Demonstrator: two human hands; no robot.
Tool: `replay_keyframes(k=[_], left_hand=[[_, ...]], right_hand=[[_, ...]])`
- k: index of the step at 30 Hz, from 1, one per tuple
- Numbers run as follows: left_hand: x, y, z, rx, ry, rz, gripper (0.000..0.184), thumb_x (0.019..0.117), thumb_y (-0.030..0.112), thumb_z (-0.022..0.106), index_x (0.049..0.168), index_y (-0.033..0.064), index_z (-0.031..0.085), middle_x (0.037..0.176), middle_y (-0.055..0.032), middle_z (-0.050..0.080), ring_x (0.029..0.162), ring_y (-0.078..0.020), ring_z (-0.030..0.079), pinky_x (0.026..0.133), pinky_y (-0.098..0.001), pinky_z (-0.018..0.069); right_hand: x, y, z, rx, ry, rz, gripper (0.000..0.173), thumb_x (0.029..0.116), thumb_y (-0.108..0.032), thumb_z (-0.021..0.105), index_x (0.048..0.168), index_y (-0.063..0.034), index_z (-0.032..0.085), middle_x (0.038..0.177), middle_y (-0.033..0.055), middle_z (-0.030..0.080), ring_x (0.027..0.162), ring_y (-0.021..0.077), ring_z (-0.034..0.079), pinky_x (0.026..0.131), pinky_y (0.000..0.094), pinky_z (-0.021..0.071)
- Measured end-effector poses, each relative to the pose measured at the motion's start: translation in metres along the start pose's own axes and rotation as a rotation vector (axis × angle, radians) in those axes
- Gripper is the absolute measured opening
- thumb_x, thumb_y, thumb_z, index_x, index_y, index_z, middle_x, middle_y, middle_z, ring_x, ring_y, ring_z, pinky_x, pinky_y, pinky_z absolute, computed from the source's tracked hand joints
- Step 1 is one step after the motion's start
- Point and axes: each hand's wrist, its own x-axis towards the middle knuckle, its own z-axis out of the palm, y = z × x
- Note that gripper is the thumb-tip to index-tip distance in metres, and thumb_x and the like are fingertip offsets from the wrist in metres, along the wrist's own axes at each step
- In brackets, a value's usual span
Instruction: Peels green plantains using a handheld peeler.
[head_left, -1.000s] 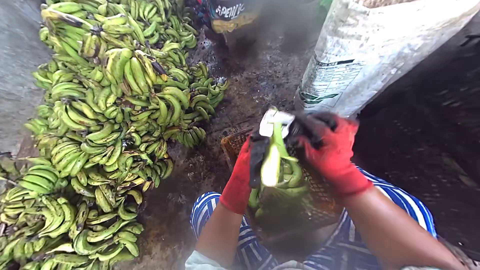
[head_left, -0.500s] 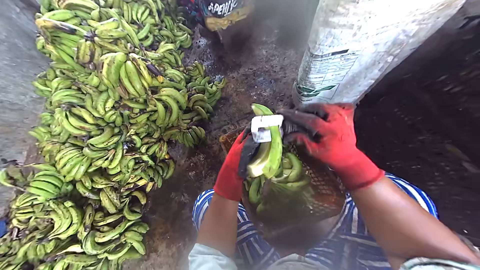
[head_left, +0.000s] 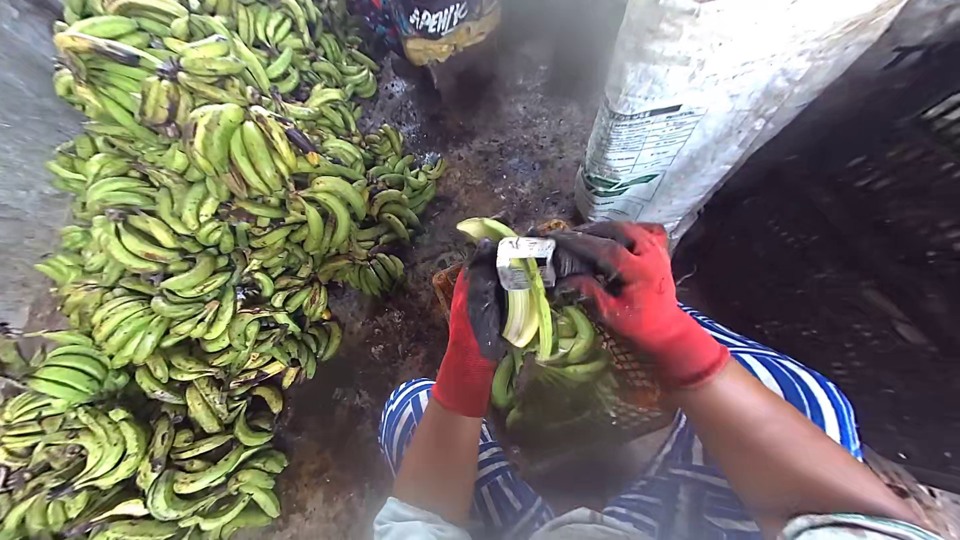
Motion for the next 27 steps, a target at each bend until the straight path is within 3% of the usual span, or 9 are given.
replay_keyframes(k=[5,8,10,13,15,17,20,23,27], left_hand=[[-0.012,0.014,-0.029,0.314,-0.198,-0.094,0.035,0.1031,0.016,0.048,0.137,0.0123,0.054,0.111,0.0075,0.068,0.098,0.0005,0.064,0.088,-0.0219,0.0549],[-0.007,0.025,-0.025,0.397,-0.461,-0.26,0.059,0.0966,0.032,0.061,0.149,0.0087,0.044,0.119,0.0025,0.067,0.1,-0.0015,0.064,0.089,-0.0239,0.0552],[-0.005,0.021,-0.024,0.388,-0.404,-0.269,0.065,0.0974,0.037,0.059,0.154,0.0128,0.039,0.124,-0.0028,0.066,0.102,-0.0076,0.065,0.089,-0.0298,0.0566],[0.013,0.009,-0.021,-0.12,-0.067,-0.17,0.036,0.1045,0.045,0.047,0.126,0.0188,0.06,0.101,-0.0033,0.071,0.082,-0.0128,0.071,0.069,-0.03,0.0611],[0.027,0.012,-0.013,-0.613,-0.04,-0.139,0.052,0.1057,0.056,0.032,0.11,0.0149,0.064,0.091,-0.0003,0.069,0.078,-0.0103,0.069,0.068,-0.0254,0.0592],[0.024,0.013,-0.007,-0.732,-0.036,-0.12,0.051,0.1052,0.055,0.032,0.105,0.0156,0.064,0.088,0.0011,0.068,0.078,-0.0099,0.069,0.069,-0.0256,0.0587],[0.008,0.01,-0.007,-0.474,-0.09,-0.062,0.038,0.1061,0.049,0.04,0.12,0.0216,0.062,0.103,0.0018,0.068,0.091,-0.0081,0.068,0.074,-0.0264,0.0593],[-0.001,0.016,-0.006,-0.165,0.087,-0.117,0.04,0.106,0.052,0.04,0.117,0.0223,0.065,0.095,0.0026,0.07,0.083,-0.0065,0.069,0.071,-0.0261,0.0597],[-0.017,0.019,-0.002,0.395,0.072,-0.098,0.032,0.1066,0.018,0.041,0.135,0.0094,0.052,0.105,0.0029,0.063,0.09,0.0,0.062,0.079,-0.022,0.0542]], right_hand=[[0.005,0.008,-0.004,0.006,-0.045,-0.028,0.046,0.0977,-0.048,0.058,0.123,-0.0139,0.074,0.118,0.0177,0.071,0.109,0.0354,0.065,0.097,0.0587,0.0408],[0.018,0.02,-0.011,-0.044,-0.256,0.175,0.056,0.1039,-0.053,0.041,0.131,-0.0126,0.069,0.123,0.0169,0.069,0.111,0.037,0.065,0.094,0.0644,0.0428],[0.02,0.025,-0.011,-0.11,-0.291,0.298,0.056,0.1066,-0.051,0.036,0.135,-0.0128,0.066,0.124,0.0198,0.068,0.109,0.0417,0.066,0.09,0.0687,0.0443],[-0.002,0.009,0.001,-0.155,-0.084,0.13,0.056,0.1021,-0.053,0.043,0.132,-0.0126,0.067,0.121,0.0206,0.068,0.11,0.0412,0.064,0.096,0.065,0.0426],[-0.013,-0.005,0.009,-0.131,0.048,-0.098,0.046,0.1005,-0.054,0.054,0.131,-0.0221,0.066,0.119,0.0139,0.066,0.112,0.0325,0.059,0.101,0.0532,0.0367],[-0.008,-0.013,0.012,-0.101,0.073,-0.158,0.04,0.099,-0.051,0.059,0.127,-0.0247,0.069,0.114,0.0107,0.069,0.107,0.0285,0.061,0.098,0.0499,0.0373],[0.0,-0.012,0.008,-0.051,0.018,-0.076,0.042,0.0964,-0.048,0.062,0.124,-0.0189,0.073,0.109,0.0156,0.072,0.099,0.0336,0.066,0.09,0.0559,0.043],[-0.004,-0.011,0.012,-0.048,0.045,-0.097,0.039,0.0958,-0.048,0.064,0.123,-0.0214,0.073,0.11,0.0133,0.07,0.102,0.0312,0.063,0.094,0.0521,0.0393],[0.015,-0.003,0.006,0.004,-0.177,0.203,0.046,0.0986,-0.043,0.056,0.126,-0.0095,0.072,0.12,0.0202,0.07,0.11,0.0403,0.065,0.095,0.0655,0.0426]])
